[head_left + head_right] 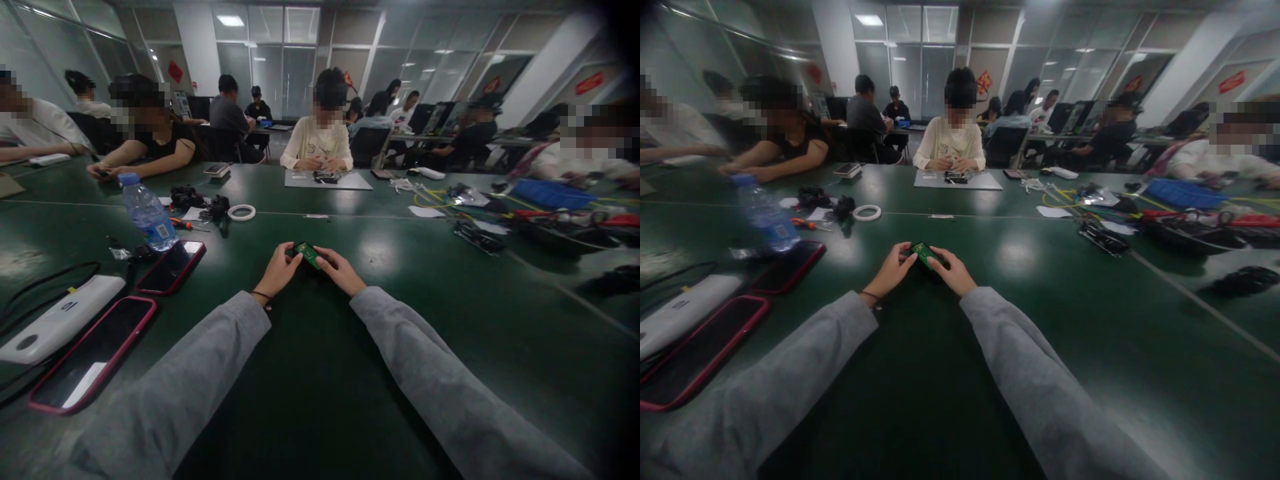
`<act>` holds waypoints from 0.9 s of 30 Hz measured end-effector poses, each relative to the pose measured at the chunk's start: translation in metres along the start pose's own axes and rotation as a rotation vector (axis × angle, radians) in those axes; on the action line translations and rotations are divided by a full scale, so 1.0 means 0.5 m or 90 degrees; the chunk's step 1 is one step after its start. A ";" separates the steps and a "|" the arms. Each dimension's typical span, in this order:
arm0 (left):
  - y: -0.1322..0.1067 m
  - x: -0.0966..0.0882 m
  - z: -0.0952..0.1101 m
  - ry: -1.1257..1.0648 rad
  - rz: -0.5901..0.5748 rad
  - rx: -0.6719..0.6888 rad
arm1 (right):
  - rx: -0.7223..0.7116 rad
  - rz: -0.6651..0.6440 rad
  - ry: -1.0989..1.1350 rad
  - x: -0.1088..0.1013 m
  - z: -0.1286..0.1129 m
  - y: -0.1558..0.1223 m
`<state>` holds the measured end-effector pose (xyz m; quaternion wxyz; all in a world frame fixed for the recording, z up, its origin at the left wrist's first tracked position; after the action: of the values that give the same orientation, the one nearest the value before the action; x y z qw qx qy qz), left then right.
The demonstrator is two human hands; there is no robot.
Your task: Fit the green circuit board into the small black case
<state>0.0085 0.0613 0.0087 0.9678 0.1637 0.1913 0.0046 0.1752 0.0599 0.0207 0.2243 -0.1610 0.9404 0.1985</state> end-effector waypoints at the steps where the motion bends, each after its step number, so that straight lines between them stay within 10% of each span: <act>1: -0.001 0.002 0.001 -0.001 -0.011 -0.002 | -0.005 -0.009 -0.026 0.004 -0.002 -0.001; 27: 0.002 0.006 0.007 -0.068 -0.040 0.019 | -0.187 0.031 -0.260 0.016 -0.075 -0.025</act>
<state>0.0128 0.0612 0.0106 0.9738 0.1718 0.1445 -0.0375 0.1597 0.0303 0.0438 0.3791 -0.1260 0.8400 0.3671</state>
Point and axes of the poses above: each hand's wrist, its own y-axis towards the middle knuckle, its own x-axis out of the palm, z = x × y, the point moved 9 cm from there along y, towards the middle knuckle, and after that the axes turned 3 degrees about -z, right-handed, at the moved point
